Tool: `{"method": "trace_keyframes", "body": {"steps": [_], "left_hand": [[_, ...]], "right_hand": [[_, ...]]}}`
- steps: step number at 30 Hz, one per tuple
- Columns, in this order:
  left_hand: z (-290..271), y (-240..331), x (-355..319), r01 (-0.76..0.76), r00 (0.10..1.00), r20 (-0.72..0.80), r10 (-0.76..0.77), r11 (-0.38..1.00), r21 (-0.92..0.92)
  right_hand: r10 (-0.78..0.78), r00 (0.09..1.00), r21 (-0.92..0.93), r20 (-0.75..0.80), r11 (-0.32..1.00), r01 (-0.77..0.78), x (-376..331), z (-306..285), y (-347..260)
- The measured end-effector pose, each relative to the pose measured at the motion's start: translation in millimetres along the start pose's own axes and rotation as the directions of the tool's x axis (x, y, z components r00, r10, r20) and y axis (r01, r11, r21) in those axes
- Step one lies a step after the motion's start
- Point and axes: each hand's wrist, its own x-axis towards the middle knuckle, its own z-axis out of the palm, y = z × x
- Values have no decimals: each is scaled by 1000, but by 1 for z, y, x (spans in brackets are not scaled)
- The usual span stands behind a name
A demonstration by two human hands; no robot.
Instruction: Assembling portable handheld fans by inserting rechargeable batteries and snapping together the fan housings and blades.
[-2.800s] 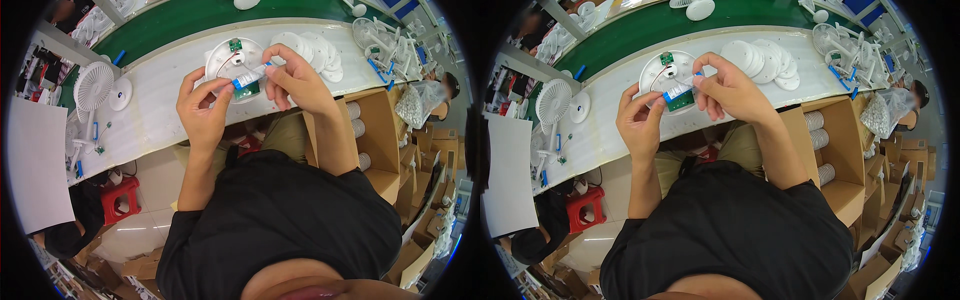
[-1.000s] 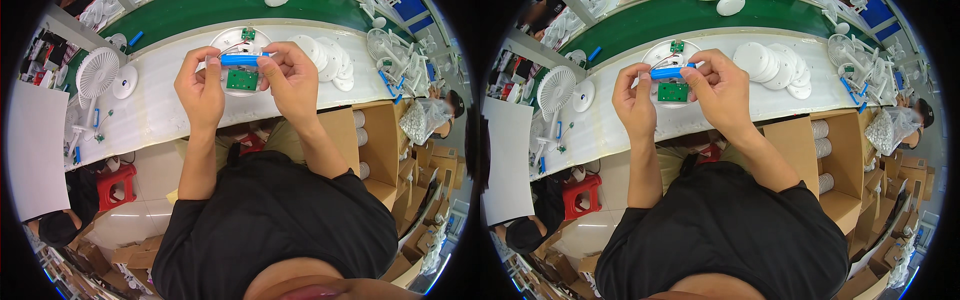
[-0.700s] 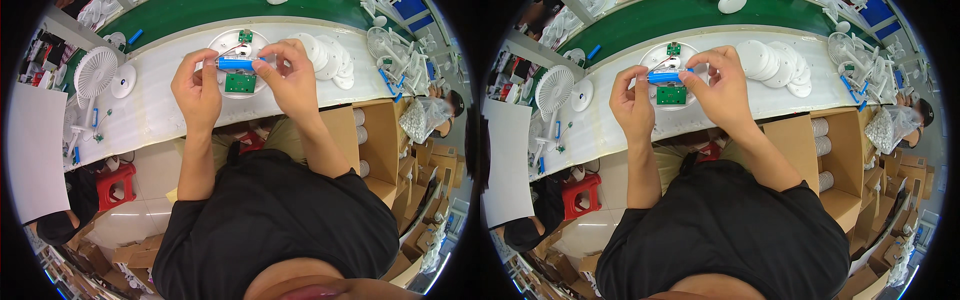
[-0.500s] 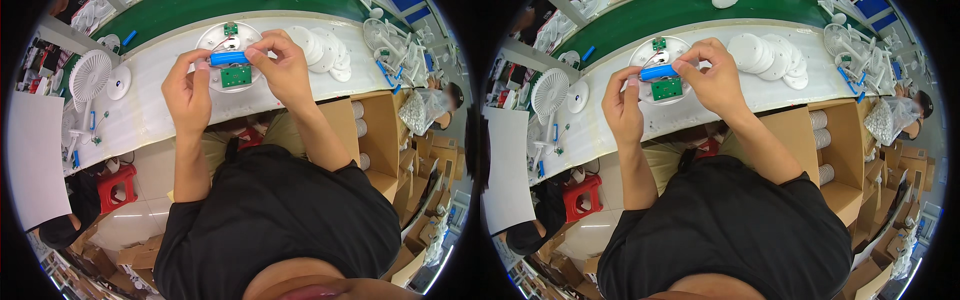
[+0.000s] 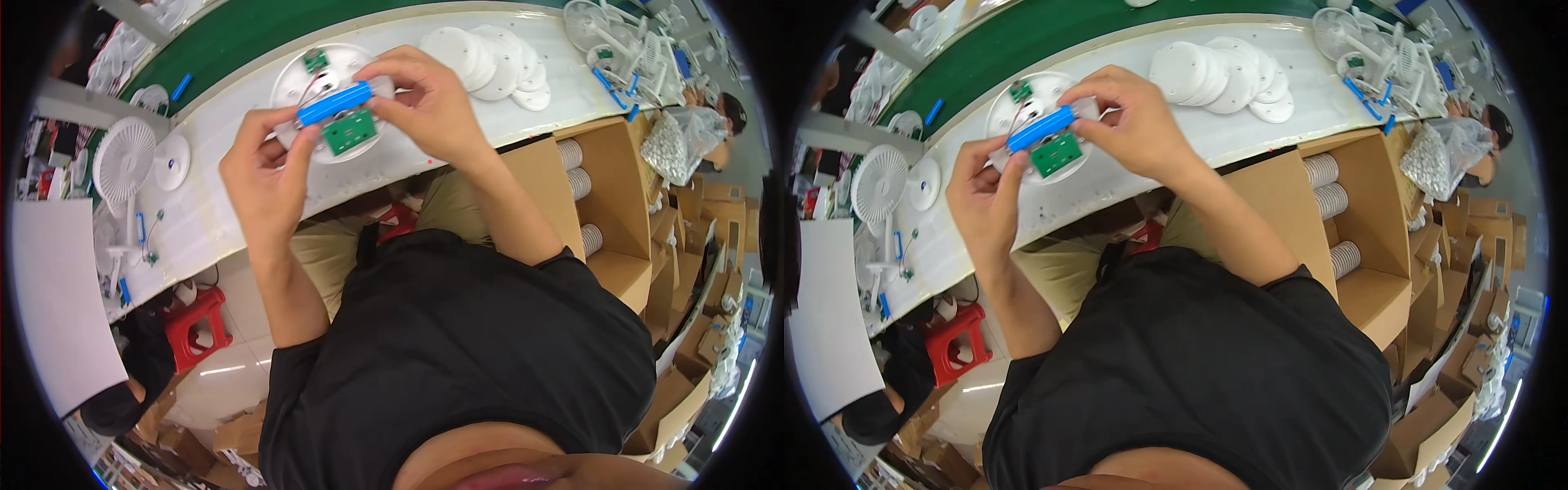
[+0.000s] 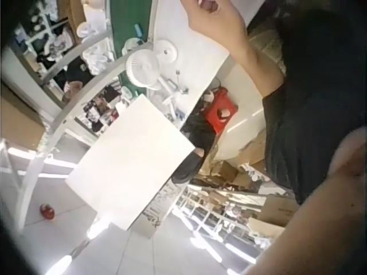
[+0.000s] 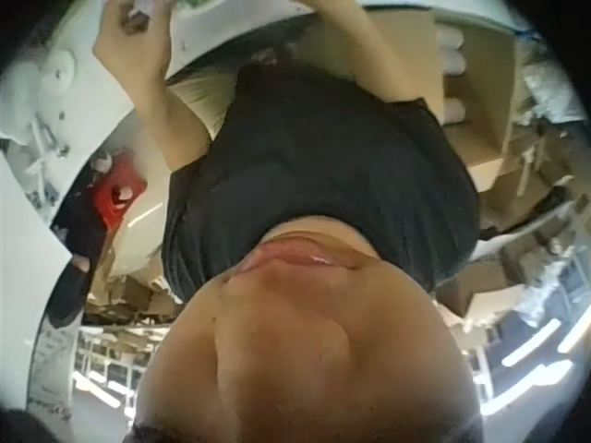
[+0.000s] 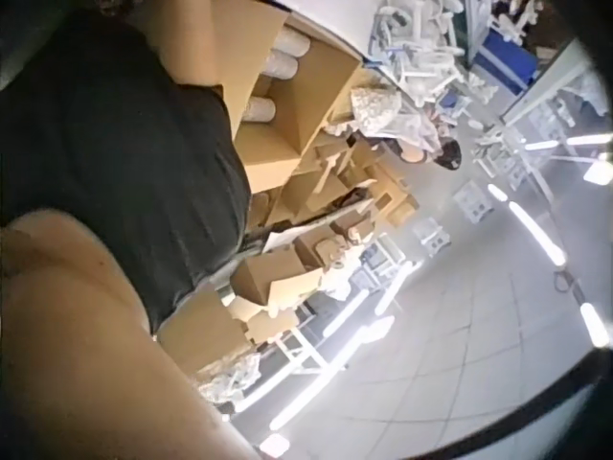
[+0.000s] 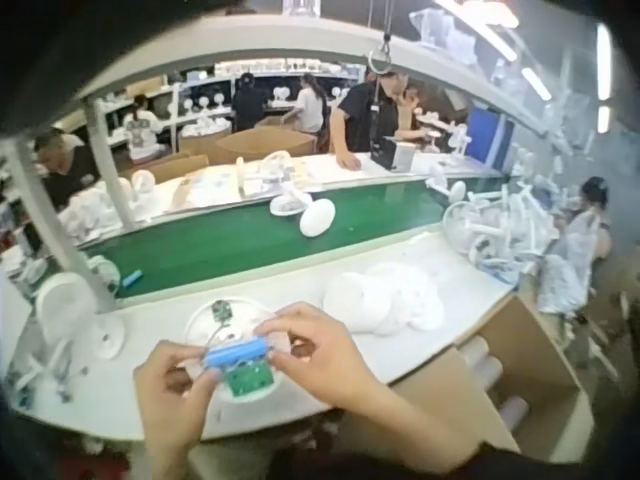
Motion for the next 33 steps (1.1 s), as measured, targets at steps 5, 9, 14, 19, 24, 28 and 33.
{"method": "trace_keyframes", "body": {"steps": [5, 9, 14, 19, 24, 28, 33], "left_hand": [[-9, 10, -8, 113, 993, -20, -113, 993, 36], [-9, 9, -15, 91, 995, -50, -89, 995, 49], [-11, -5, -10, 17, 997, -69, -17, 1000, -12], [-3, 3, -22, 73, 990, -121, -73, 997, -9], [-1, 7, -22, 97, 967, -225, -116, 991, -97], [5, 16, -28, 153, 951, -242, -191, 974, -166], [13, 13, -40, 141, 956, -246, -160, 986, -92]], "right_hand": [[-64, 990, -36, -125, 998, 60, 7, -11, 21], [-209, 897, -629, -389, 771, -93, 18, -66, 77], [-317, 926, -979, -204, 62, -194, 18, -76, 108], [-35, 946, -737, -323, 637, -228, -17, -63, 85], [75, 954, -523, -289, 823, -223, -33, -59, 62], [380, 887, 446, -261, 863, -238, -47, -49, 1], [132, 987, 504, -88, 861, -70, -46, -2, -30]]}}
